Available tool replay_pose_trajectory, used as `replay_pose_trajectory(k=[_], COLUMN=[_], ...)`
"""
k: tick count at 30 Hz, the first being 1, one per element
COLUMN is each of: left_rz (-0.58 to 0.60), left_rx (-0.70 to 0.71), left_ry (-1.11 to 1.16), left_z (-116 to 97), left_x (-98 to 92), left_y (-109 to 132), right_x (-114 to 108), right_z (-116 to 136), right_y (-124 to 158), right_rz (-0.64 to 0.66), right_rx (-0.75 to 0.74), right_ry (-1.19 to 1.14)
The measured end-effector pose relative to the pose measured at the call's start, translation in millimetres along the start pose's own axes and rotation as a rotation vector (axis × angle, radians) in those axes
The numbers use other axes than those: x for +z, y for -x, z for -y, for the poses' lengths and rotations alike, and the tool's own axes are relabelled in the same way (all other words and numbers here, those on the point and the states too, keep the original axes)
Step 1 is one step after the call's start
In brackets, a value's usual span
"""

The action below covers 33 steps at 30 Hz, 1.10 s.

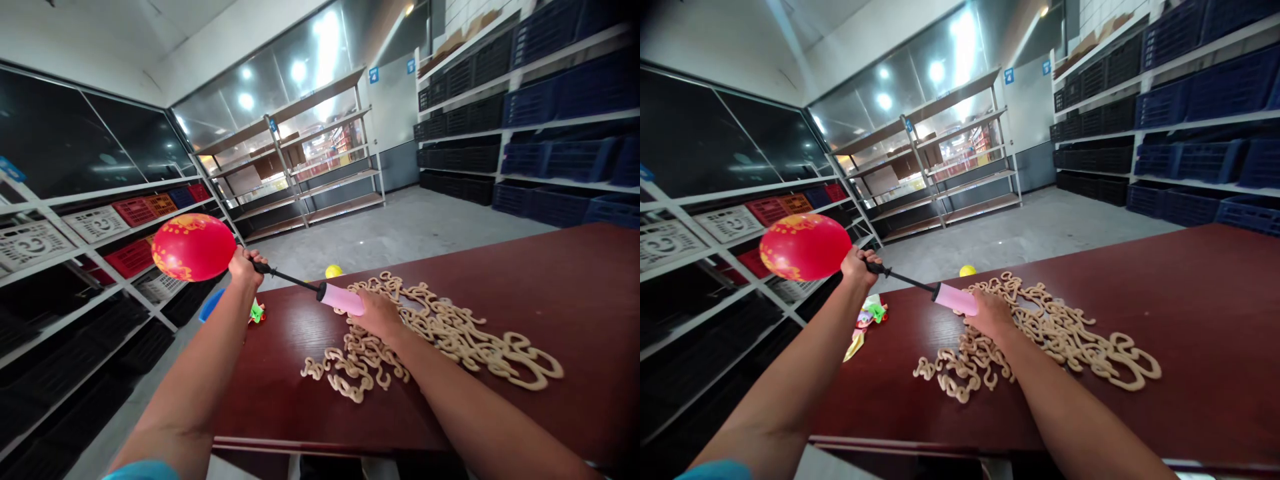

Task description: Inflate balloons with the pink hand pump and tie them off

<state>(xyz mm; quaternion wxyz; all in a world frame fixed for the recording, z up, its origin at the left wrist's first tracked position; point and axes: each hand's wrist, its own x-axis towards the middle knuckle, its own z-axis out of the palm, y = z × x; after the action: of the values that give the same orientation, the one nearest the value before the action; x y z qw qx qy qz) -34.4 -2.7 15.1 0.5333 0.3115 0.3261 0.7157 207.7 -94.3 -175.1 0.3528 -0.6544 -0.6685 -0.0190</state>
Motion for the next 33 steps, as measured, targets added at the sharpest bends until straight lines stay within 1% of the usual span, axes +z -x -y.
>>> replay_pose_trajectory(k=[4, 7, 10, 13, 15, 17, 19, 23, 25, 26, 27, 29, 31, 33], left_rz=[-0.030, -0.002, 0.034, 0.041, 0.040, 0.038, 0.026, 0.013, 0.015, 0.017, 0.019, 0.022, 0.029, 0.031], left_rx=[-0.073, -0.114, -0.153, -0.170, -0.156, -0.131, -0.108, -0.059, -0.043, -0.037, -0.029, -0.014, -0.018, -0.049], left_ry=[0.025, 0.040, 0.056, 0.042, 0.029, 0.019, 0.009, 0.000, 0.003, 0.006, 0.009, 0.017, 0.021, 0.017], left_z=[29.8, 55.5, 78.9, 91.9, 89.5, 77.0, 56.2, 6.1, -12.6, -18.2, -20.7, -16.1, -0.3, 23.0], left_x=[-5.4, -0.7, 6.4, 11.2, 12.7, 12.9, 12.2, 10.1, 9.6, 9.6, 9.6, 9.7, 9.9, 10.3], left_y=[11.7, 24.6, 37.1, 45.0, 45.4, 41.1, 32.7, 12.1, 4.7, 2.4, 1.4, 2.7, 8.0, 16.7], right_x=[4.2, 6.8, 5.8, 0.6, -3.6, -7.2, -9.5, -10.1, -8.4, -7.1, -5.5, -2.0, 1.4, 3.6], right_z=[-1.8, -1.4, -0.8, 0.5, 1.9, 3.4, 4.2, 4.2, 4.1, 4.0, 3.8, 2.8, 1.2, -0.5], right_y=[0.8, 1.4, 1.6, 1.7, 1.7, 1.7, 1.6, 1.9, 2.3, 2.6, 2.8, 3.0, 2.9, 2.7], right_rz=[-0.015, -0.033, -0.023, 0.003, 0.006, -0.005, -0.010, -0.012, -0.022, -0.026, -0.027, -0.025, -0.020, -0.012], right_rx=[-0.026, -0.035, -0.022, -0.018, -0.020, -0.034, -0.044, -0.045, -0.059, -0.065, -0.067, -0.058, -0.041, -0.030], right_ry=[0.014, 0.007, 0.013, 0.003, -0.008, -0.021, -0.034, -0.042, -0.045, -0.044, -0.043, -0.033, -0.015, 0.004])
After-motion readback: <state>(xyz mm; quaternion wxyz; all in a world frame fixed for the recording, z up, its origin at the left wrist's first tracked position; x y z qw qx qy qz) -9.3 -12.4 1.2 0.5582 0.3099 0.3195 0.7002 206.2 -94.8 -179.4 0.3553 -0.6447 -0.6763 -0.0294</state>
